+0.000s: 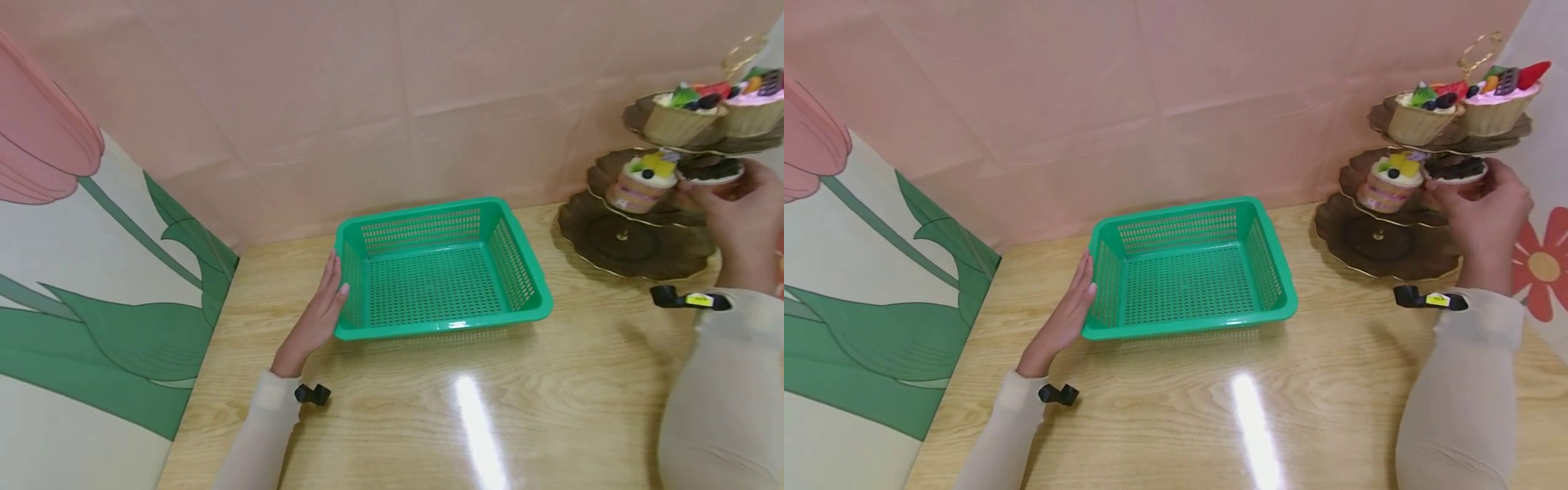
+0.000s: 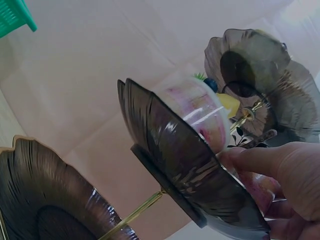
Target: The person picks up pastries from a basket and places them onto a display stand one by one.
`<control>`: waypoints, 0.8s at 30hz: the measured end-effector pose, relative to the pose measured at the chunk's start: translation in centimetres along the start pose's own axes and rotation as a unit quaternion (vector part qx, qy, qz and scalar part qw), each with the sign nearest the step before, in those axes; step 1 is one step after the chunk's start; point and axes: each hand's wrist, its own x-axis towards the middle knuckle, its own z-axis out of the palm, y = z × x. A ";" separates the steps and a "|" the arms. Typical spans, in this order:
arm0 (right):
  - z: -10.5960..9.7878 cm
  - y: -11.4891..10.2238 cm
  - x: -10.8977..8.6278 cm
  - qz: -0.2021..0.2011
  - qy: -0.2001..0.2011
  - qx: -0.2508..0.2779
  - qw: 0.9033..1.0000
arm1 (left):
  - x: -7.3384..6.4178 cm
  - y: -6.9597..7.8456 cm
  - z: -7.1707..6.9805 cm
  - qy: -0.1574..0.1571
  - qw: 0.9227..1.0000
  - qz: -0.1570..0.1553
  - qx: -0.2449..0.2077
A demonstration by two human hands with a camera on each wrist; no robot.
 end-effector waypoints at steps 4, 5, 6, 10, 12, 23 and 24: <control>0.1 -0.1 0.1 -0.009 -0.001 -0.024 1.000 | 0.0 -0.1 0.1 0.000 1.000 0.001 -0.005; 0.1 -0.1 0.1 -0.011 -0.001 -0.035 0.999 | 0.0 -0.1 0.1 0.000 1.000 0.000 -0.006; 0.1 -0.1 0.1 -0.013 0.000 -0.043 0.999 | 0.0 -0.2 0.1 0.001 1.000 0.001 -0.006; 0.3 -0.3 0.1 -0.007 0.005 -0.067 0.998 | 0.0 -0.3 0.2 0.002 1.000 -0.002 -0.006; 0.4 -0.2 0.0 0.001 0.006 -0.065 0.998 | 0.0 -0.2 0.2 0.002 1.000 -0.004 -0.010; 0.5 0.3 -0.2 0.033 0.004 -0.066 0.997 | 0.1 -0.2 0.1 -0.001 1.000 -0.001 -0.008; 0.6 0.4 -0.1 0.034 0.004 -0.064 0.997 | 0.1 -0.1 0.0 -0.001 1.000 0.000 -0.008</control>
